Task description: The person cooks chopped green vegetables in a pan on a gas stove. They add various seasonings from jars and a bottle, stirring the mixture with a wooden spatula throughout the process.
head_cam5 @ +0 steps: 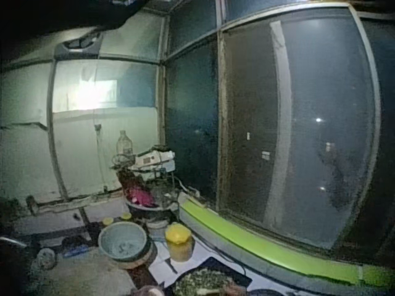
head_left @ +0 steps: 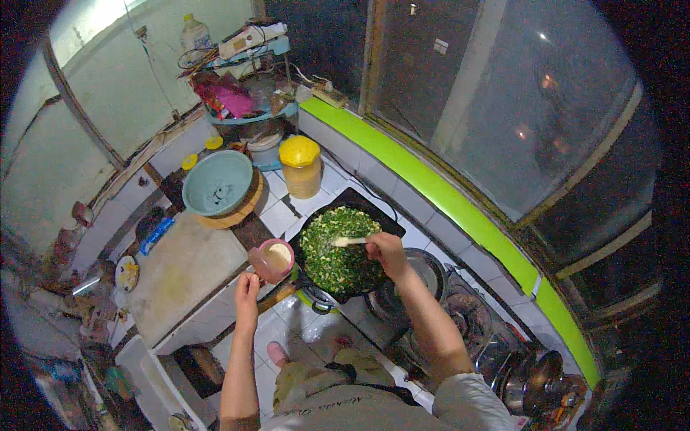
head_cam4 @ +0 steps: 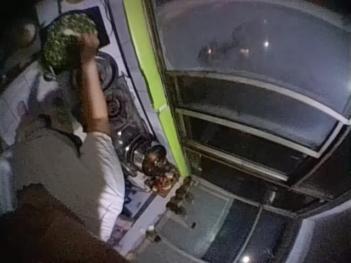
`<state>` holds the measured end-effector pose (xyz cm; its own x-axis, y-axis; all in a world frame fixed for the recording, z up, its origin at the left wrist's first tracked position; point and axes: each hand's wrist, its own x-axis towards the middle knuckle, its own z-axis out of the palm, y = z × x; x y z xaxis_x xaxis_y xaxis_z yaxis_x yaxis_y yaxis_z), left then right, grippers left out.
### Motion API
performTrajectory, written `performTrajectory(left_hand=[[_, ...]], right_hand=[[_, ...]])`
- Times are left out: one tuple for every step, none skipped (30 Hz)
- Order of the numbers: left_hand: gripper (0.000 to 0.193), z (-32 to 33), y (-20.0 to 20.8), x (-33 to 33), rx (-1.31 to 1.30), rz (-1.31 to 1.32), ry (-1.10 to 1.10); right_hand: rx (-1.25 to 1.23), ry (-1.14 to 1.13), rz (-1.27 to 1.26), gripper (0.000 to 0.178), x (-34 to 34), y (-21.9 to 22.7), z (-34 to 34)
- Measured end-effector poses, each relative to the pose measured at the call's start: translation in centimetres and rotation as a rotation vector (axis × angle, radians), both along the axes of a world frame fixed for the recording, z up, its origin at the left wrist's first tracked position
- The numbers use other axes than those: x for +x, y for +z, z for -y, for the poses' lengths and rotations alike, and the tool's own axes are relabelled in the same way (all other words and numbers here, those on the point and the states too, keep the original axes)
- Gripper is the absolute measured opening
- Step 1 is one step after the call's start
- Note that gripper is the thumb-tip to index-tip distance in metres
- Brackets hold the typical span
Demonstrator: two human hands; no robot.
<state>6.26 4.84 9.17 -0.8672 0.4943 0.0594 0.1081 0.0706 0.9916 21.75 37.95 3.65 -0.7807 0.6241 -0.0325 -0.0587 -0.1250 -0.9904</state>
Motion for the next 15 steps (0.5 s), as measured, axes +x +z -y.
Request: performTrajectory(left_hand=[[0.021, -0.3, 0.3, 0.3, -0.007, -0.008, 0.002], [0.021, -0.6, 0.5, 0.5, -0.009, -0.018, 0.001], [0.021, -0.8, 0.6, 0.7, -0.002, -0.013, -0.005], [0.021, -1.1, 0.7, 0.8, 0.003, -0.011, -0.011], [0.022, -1.1, 0.8, 1.0, 0.008, -0.009, -0.011], [0.022, -1.2, 1.0, 1.2, 0.005, -0.002, -0.011], [0.022, -1.3, 1.3, 1.3, 0.004, 0.002, -0.015], [0.023, -1.4, 1.6, 1.5, 0.003, 0.007, -0.018], [0.023, -1.2, 1.6, 1.5, -0.004, 0.006, -0.015], [0.023, -1.2, 1.7, 1.6, -0.01, 0.006, -0.016], [0.023, -1.1, 1.7, 1.6, -0.017, 0.005, -0.015], [0.023, -0.8, 1.4, 1.4, -0.041, 0.001, -0.009], [0.023, -0.5, 0.8, 1.0, -0.064, -0.001, -0.008], [0.022, -0.2, 0.4, 0.7, -0.087, -0.006, -0.005], [0.022, -0.1, 0.2, 0.6, -0.044, 0.011, -0.019]], right_hand=[[-0.063, -0.009, 0.092, 0.014, 1.1, 0.4, -0.1], [-0.171, -0.078, 0.102, 0.014, 2.0, 0.8, -0.2], [-0.278, -0.148, 0.11, 0.013, 3.1, 1.0, -0.4], [-0.388, -0.217, 0.116, 0.013, 3.8, 1.4, -0.4], [-0.356, -0.234, 0.207, 0.013, 4.3, 3.6, 0.1], [-0.335, -0.231, 0.206, 0.013, 4.7, 3.9, 0.1], [-0.314, -0.233, 0.201, 0.013, 5.3, 4.2, -0.2], [-0.293, -0.233, 0.198, 0.013, 5.7, 4.3, -0.4], [-0.311, -0.265, 0.21, 0.013, 5.8, 4.4, -0.5], [-0.286, -0.271, 0.198, 0.013, 5.9, 4.4, -0.8], [-0.261, -0.275, 0.186, 0.013, 5.8, 4.2, -1.4], [-0.236, -0.278, 0.175, 0.013, 5.5, 4.1, -1.9], [-0.256, -0.283, 0.13, 0.012, 4.9, 4.3, -2.1], [-0.245, -0.299, 0.123, 0.012, 4.3, 4.3, -2.5], [-0.234, -0.315, 0.116, 0.012, 3.5, 4.1, -2.9]])
